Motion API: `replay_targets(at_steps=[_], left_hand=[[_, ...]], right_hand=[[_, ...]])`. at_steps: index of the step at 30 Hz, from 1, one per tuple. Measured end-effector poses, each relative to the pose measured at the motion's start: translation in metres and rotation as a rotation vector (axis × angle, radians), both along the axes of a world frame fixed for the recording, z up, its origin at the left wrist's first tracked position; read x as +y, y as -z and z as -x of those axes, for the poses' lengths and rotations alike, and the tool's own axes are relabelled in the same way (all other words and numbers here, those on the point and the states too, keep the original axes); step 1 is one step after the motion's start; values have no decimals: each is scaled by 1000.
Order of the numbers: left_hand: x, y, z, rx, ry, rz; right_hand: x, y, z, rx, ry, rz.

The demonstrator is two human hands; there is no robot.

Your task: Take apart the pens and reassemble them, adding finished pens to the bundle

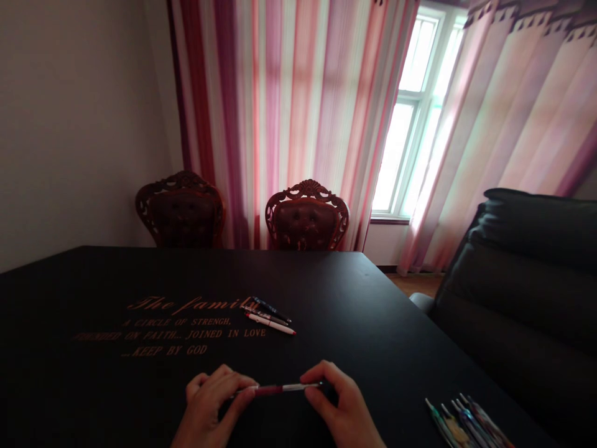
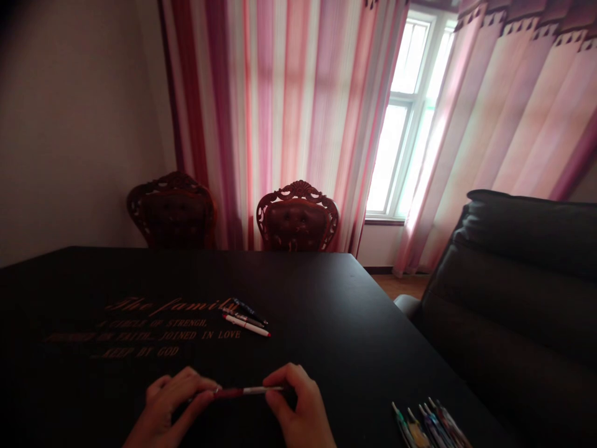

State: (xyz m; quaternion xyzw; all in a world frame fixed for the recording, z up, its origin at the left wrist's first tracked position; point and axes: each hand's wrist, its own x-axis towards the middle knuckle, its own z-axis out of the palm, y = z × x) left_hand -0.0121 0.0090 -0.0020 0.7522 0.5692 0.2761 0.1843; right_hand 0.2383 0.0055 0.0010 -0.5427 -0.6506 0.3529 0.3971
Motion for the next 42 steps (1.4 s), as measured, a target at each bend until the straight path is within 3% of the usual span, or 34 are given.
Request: replay_targets(at_steps=[6, 9, 15, 20, 34, 42], left_hand=[[10, 5, 10, -153, -149, 41], [16, 7, 18, -152, -141, -21], [10, 2, 19, 100, -72, -234], [4, 2, 17, 134, -18, -266], [19, 1, 19, 73, -169, 81], [15, 3, 16, 171, -139, -31]], right_hand=[[11, 5, -18, 181, 93, -17], [14, 5, -23, 215, 125, -15], [10, 1, -23, 134, 99, -73], [8, 1, -18, 81, 60, -84], [5, 1, -15, 44, 39, -76], [3, 3, -11, 18, 21, -51]])
